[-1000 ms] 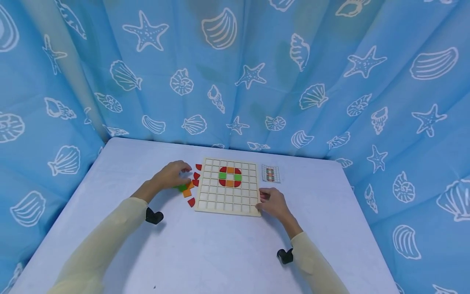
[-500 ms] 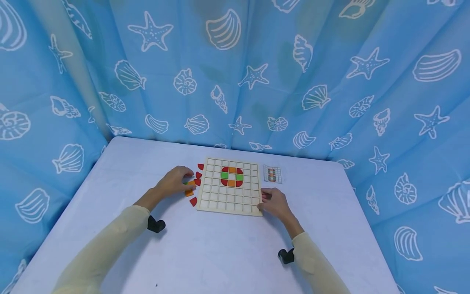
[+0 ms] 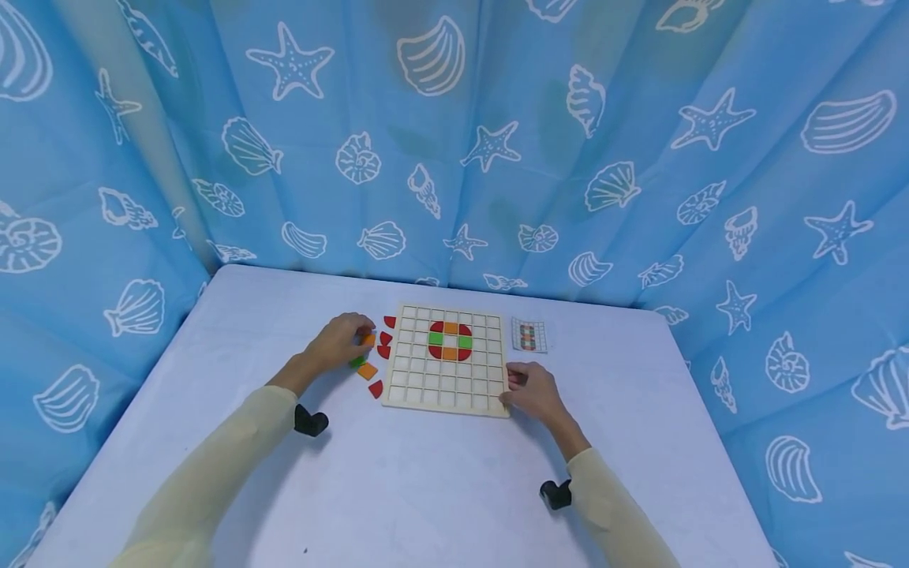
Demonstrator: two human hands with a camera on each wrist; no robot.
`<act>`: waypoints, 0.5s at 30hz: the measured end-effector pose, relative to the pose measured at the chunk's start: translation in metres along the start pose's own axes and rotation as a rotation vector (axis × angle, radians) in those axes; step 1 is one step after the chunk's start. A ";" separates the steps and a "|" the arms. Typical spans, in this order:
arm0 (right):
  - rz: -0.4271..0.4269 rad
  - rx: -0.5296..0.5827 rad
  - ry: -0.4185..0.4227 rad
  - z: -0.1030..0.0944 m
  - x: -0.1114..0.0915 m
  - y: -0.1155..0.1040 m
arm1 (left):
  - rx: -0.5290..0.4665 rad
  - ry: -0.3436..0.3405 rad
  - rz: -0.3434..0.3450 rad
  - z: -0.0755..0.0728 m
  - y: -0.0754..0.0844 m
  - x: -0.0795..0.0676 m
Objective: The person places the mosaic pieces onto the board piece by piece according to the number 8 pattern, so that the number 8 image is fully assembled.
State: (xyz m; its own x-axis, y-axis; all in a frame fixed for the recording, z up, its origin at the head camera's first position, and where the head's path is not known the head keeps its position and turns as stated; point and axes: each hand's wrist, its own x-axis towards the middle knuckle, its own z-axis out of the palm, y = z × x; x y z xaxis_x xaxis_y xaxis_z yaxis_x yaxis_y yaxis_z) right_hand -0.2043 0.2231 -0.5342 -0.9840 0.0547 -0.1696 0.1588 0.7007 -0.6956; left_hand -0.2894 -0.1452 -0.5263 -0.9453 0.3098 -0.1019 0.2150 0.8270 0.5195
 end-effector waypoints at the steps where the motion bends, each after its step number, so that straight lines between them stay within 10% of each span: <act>1: 0.002 0.002 -0.002 0.000 0.000 0.000 | -0.001 -0.006 -0.001 0.000 0.000 0.001; 15: -0.010 0.011 -0.011 -0.002 -0.003 -0.002 | -0.010 0.013 -0.031 0.003 0.007 0.008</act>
State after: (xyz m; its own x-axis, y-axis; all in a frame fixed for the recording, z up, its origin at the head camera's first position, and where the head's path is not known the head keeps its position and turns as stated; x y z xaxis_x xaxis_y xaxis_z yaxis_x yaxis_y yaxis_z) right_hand -0.2022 0.2229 -0.5303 -0.9846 0.0403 -0.1703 0.1503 0.6935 -0.7046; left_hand -0.2949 -0.1354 -0.5265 -0.9546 0.2778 -0.1073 0.1830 0.8315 0.5245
